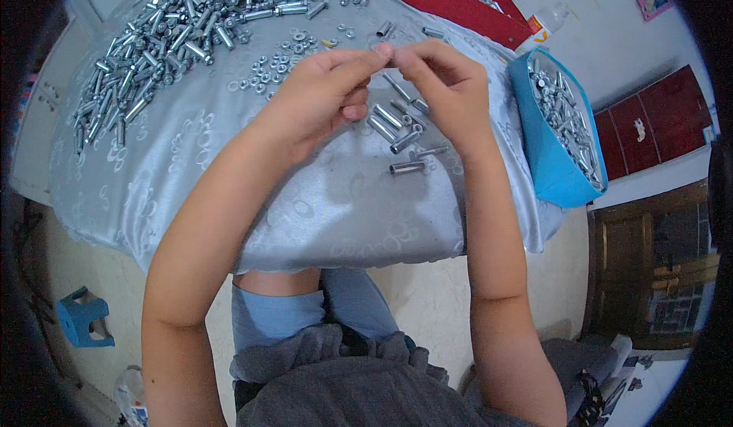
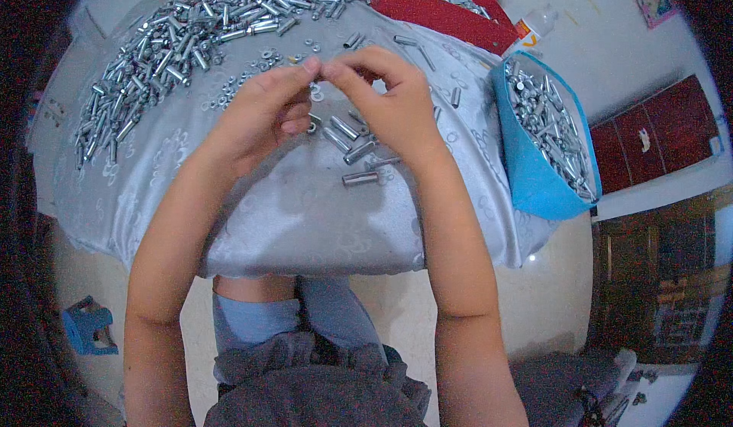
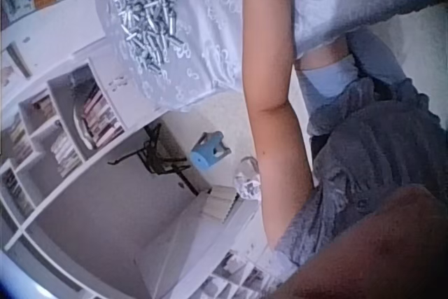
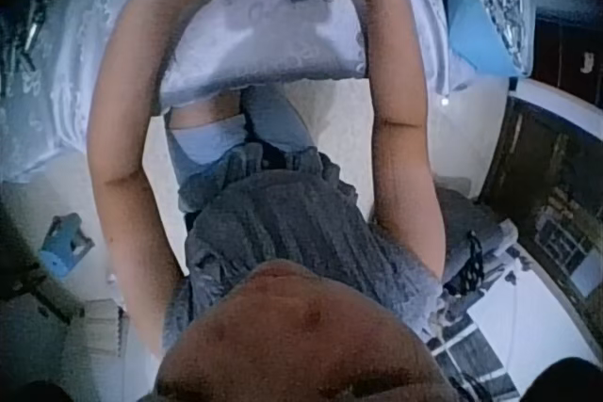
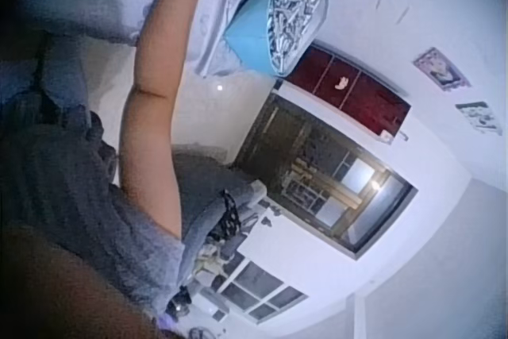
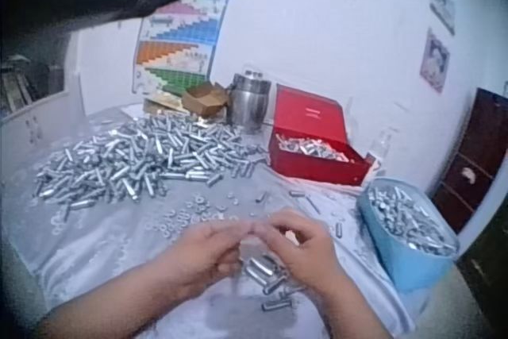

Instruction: The person sits at a table and manually assembles metal fasteners. They pick up cylindrical metal pieces and small washers, then thread the washers onto the pieces one by one. The assembled units are placed on the table surface as the person continues the repetitive assembly process.

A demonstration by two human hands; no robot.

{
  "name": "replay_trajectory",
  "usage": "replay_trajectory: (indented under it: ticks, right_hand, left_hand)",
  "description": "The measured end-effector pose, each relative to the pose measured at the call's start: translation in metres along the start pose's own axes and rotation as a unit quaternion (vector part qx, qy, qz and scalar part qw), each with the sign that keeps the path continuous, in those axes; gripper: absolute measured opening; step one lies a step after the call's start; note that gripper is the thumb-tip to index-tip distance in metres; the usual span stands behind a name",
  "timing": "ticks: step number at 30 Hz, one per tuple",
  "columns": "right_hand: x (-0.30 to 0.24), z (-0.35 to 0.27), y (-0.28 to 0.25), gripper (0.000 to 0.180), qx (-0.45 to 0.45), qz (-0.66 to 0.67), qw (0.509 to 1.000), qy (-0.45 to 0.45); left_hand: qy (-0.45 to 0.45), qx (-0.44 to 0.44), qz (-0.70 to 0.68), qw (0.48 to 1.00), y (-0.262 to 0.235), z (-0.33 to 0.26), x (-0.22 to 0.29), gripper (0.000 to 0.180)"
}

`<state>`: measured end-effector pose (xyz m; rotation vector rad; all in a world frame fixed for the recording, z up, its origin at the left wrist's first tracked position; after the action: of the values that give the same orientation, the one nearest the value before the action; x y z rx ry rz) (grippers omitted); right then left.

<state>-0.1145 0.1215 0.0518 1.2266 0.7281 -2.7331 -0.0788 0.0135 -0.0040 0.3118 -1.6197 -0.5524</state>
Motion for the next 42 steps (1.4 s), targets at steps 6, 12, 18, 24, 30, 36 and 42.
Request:
replay_trajectory:
  ticks: [6, 12, 18, 24, 30, 36, 42]
  right_hand:
    - [0.014, 0.002, -0.054, 0.015, 0.151, -0.003, 0.985, 0.087]
    - [0.045, -0.006, -0.104, 0.017, 0.278, -0.056, 0.947, 0.149]
    - [0.067, -0.005, -0.103, 0.020, 0.233, -0.184, 0.947, 0.120]
    - [0.071, -0.001, -0.079, 0.019, 0.127, -0.320, 0.933, 0.108]
    - [0.103, -0.006, -0.061, 0.024, 0.016, -0.503, 0.853, 0.142]
    - [0.099, -0.006, -0.059, 0.026, 0.051, -0.476, 0.866, 0.146]
    - [0.088, 0.009, -0.060, 0.022, 0.059, -0.500, 0.852, 0.146]
  left_hand:
    - [-0.001, 0.011, -0.082, 0.997, -0.003, 0.005, -0.002, 0.027]
    - [-0.017, 0.040, -0.104, 0.994, -0.012, 0.002, 0.002, 0.025]
    - [-0.015, 0.053, -0.086, 0.995, -0.015, 0.000, 0.003, 0.025]
    - [-0.009, 0.080, -0.078, 0.994, -0.022, 0.000, 0.005, 0.025]
    - [-0.004, 0.084, -0.061, 0.995, -0.024, 0.001, 0.005, 0.025]
    - [-0.010, 0.092, -0.059, 0.994, -0.025, 0.000, 0.006, 0.025]
    - [-0.025, 0.110, -0.084, 0.990, -0.035, 0.003, 0.006, 0.024]
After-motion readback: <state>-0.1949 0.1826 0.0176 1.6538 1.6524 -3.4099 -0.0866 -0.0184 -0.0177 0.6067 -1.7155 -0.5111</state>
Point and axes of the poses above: each hand's wrist, its own z-axis towards the middle knuckle, its own y-axis out of the palm, x = y × z, the point moved 8 cm from there along z, towards the middle knuckle, and after that the axes turned 2 degrees about -z, right-handed, at the moved point
